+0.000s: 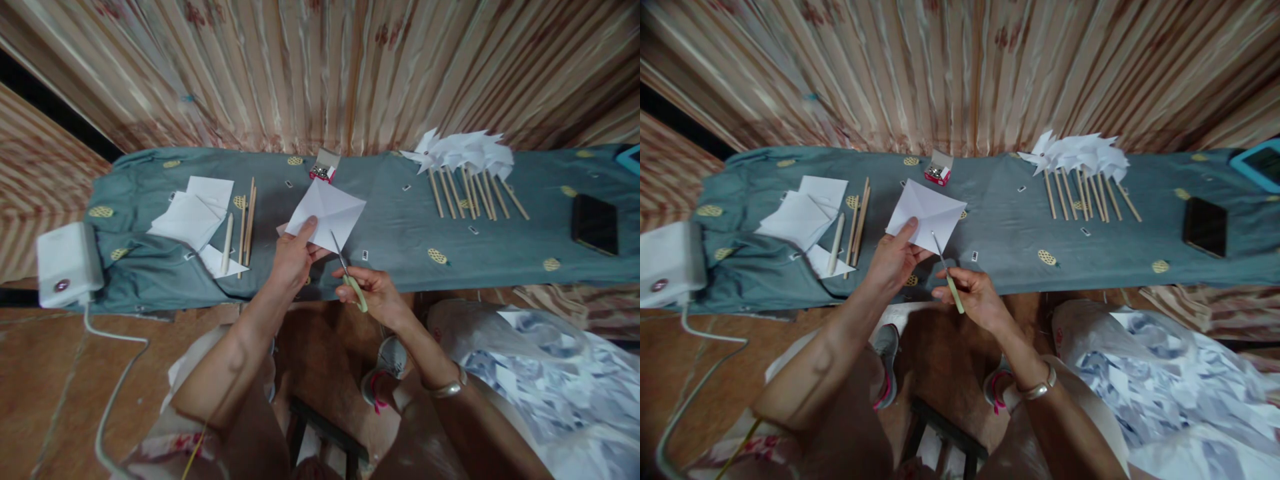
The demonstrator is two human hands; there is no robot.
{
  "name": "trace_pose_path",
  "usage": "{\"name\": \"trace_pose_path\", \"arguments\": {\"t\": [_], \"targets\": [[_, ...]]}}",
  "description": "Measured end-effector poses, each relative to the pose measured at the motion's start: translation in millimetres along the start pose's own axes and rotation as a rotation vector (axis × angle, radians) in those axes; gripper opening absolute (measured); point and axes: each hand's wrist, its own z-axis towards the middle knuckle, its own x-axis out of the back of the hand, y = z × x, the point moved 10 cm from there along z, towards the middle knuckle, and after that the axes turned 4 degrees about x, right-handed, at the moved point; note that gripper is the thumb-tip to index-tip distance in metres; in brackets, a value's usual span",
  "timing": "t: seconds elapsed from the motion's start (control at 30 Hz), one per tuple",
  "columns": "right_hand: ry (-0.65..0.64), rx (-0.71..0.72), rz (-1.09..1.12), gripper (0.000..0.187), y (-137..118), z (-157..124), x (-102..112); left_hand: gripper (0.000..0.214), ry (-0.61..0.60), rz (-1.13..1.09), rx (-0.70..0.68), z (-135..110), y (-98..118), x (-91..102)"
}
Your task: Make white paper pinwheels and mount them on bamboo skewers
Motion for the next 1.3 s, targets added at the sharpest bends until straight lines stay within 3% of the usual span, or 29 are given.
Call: {"name": "trace_pose_path", "arguments": {"t": [0.4,1.3], "targets": [[0.022,0.022,-0.035,0.044,-2.4,0.2,2.7,0.005,0.028,0.017,0.029,-1.3,-3.4,-1.0],[0.033,0.022,-0.044,0.043,-4.1,-0.1,2.1,0.016,-0.017,0.051,0.018,0.0,-8.6,-2.8]]}}
